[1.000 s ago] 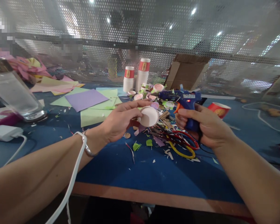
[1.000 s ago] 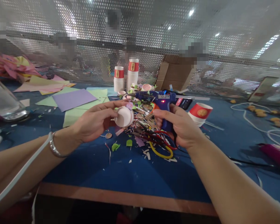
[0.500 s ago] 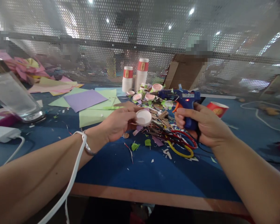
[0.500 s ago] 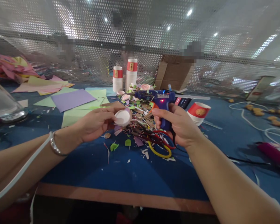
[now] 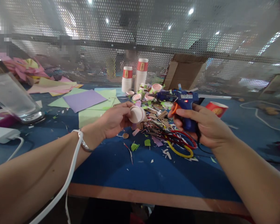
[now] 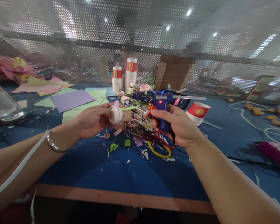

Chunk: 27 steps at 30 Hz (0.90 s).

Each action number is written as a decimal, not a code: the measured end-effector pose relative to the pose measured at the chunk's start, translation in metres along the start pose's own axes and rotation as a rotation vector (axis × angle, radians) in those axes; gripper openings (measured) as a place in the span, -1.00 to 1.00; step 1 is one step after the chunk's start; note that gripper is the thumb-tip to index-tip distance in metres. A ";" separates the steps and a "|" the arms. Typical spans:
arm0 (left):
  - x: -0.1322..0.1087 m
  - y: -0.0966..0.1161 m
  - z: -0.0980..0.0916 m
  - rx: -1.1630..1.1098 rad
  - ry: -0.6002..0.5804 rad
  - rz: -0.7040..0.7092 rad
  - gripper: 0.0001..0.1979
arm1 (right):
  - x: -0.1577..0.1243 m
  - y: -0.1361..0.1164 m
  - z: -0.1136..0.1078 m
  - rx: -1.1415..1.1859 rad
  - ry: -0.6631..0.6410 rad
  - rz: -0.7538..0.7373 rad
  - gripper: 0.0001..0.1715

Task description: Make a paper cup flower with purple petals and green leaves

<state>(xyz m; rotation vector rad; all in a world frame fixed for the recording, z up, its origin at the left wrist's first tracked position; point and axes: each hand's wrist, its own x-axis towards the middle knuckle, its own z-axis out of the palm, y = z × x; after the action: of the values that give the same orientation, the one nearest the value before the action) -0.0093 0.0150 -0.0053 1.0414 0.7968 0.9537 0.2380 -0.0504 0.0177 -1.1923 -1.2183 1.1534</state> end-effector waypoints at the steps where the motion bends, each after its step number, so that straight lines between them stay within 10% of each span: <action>1: 0.000 0.000 0.000 0.004 -0.003 0.014 -0.78 | 0.000 0.000 -0.001 -0.010 -0.009 0.008 -0.66; 27: 0.002 0.000 0.001 -0.031 -0.115 0.081 -0.77 | -0.002 0.008 0.004 -0.253 -0.170 -0.051 -0.76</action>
<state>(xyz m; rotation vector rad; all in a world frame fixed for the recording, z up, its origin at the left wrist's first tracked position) -0.0075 0.0162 -0.0047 1.0981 0.6468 0.9626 0.2338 -0.0519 0.0095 -1.2598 -1.5514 1.1038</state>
